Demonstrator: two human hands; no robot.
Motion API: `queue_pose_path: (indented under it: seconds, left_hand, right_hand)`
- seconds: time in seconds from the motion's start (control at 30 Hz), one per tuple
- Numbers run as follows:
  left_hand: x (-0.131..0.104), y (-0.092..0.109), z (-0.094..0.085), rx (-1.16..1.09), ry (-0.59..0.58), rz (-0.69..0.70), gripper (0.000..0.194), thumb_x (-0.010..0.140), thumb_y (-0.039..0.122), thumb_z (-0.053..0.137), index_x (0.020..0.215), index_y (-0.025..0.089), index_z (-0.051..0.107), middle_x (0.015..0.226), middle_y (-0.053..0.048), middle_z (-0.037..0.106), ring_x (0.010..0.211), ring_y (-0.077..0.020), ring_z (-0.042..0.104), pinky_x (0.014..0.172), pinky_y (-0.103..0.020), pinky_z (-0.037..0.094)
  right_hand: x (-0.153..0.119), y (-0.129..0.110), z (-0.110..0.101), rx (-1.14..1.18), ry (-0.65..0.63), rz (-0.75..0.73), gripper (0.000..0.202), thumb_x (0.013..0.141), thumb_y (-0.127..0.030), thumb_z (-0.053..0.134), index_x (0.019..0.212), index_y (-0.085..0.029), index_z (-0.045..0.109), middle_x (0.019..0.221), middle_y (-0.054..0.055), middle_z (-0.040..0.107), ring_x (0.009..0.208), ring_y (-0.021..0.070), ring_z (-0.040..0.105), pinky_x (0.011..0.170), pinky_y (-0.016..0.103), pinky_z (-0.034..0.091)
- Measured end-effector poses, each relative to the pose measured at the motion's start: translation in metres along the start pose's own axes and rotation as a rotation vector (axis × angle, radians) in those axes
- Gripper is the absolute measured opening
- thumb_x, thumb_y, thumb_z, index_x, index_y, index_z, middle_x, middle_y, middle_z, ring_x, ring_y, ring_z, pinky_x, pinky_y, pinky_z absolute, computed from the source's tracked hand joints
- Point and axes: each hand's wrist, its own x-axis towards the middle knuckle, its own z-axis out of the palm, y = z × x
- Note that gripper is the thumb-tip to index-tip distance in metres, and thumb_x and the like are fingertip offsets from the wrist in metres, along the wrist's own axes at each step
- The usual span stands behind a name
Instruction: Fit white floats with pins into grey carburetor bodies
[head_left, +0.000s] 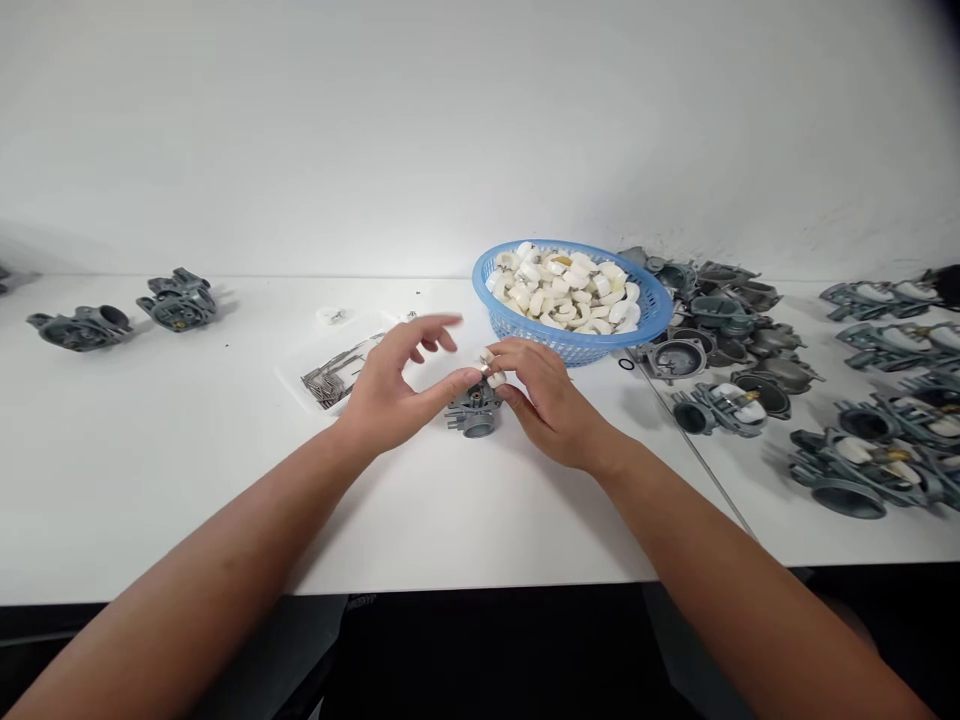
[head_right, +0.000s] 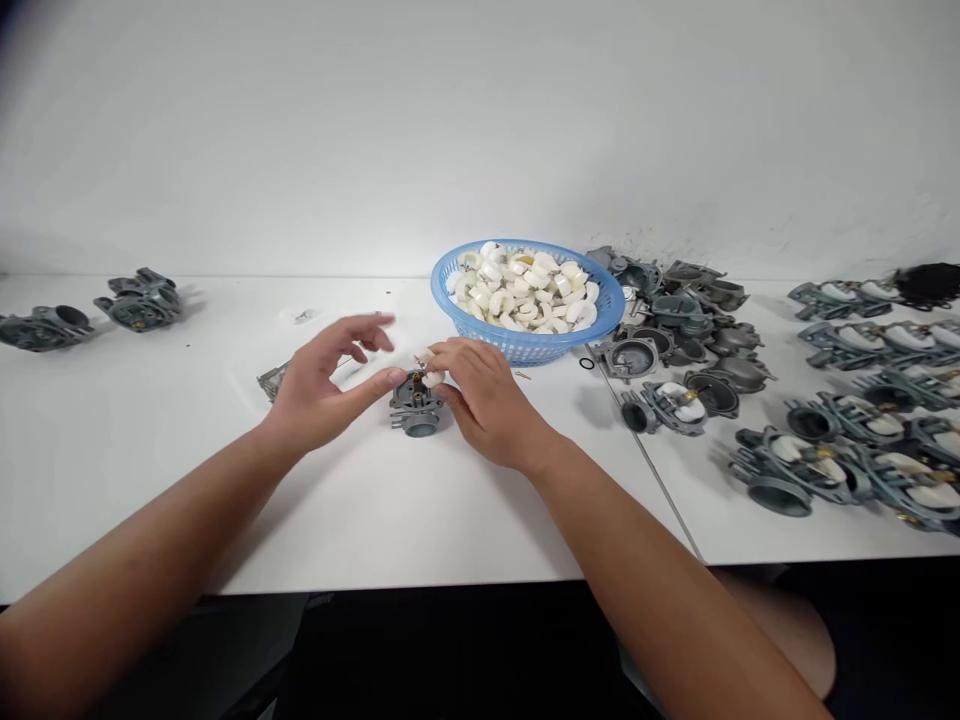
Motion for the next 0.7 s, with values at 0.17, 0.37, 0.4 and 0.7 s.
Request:
queue_pose_path:
  seconds: [0.17,0.37,0.4,0.7]
  left_hand:
    - [0.002,-0.013,-0.006,0.076,-0.378,-0.049,0.059,0.104,0.053,0.041,0.159,0.034,0.034,0.141,-0.006,0.063,0.126,-0.0252,0.056,0.107,-0.043,0.045]
    - [0.000,-0.014,-0.002,0.038,-0.473,-0.053,0.049,0.105,0.052,0.038,0.149,0.034,0.051,0.141,-0.002,0.065,0.126,-0.0240,0.058,0.111,-0.040,0.044]
    - [0.000,-0.014,-0.002,0.026,-0.464,-0.043,0.047,0.104,0.052,0.042,0.145,0.035,0.056,0.137,-0.001,0.067,0.124,-0.0237,0.060,0.110,-0.039,0.045]
    - [-0.001,-0.006,-0.002,0.040,-0.367,-0.138,0.049,0.089,0.057,0.068,0.130,0.031,0.064,0.133,-0.002,0.067,0.123,-0.0251,0.059,0.110,-0.042,0.045]
  right_hand:
    - [0.000,0.001,-0.001,-0.011,-0.056,-0.011,0.022,0.106,-0.027,0.045,0.126,-0.027,0.053,0.139,0.007,0.062,0.143,0.0253,0.045,0.117,0.048,0.034]
    - [0.001,0.002,-0.005,0.037,-0.080,0.065,0.029,0.106,-0.029,0.045,0.134,-0.025,0.052,0.136,0.009,0.065,0.126,0.0255,0.059,0.106,0.047,0.045]
    - [0.001,0.002,-0.006,0.063,-0.078,0.083,0.028,0.106,-0.029,0.045,0.133,-0.025,0.053,0.133,0.009,0.066,0.122,0.0251,0.061,0.104,0.045,0.047]
    - [-0.001,-0.005,-0.013,0.260,-0.139,0.298,0.034,0.103,-0.039,0.051,0.135,-0.028,0.055,0.140,0.004,0.062,0.130,0.0237,0.057,0.110,0.044,0.047]
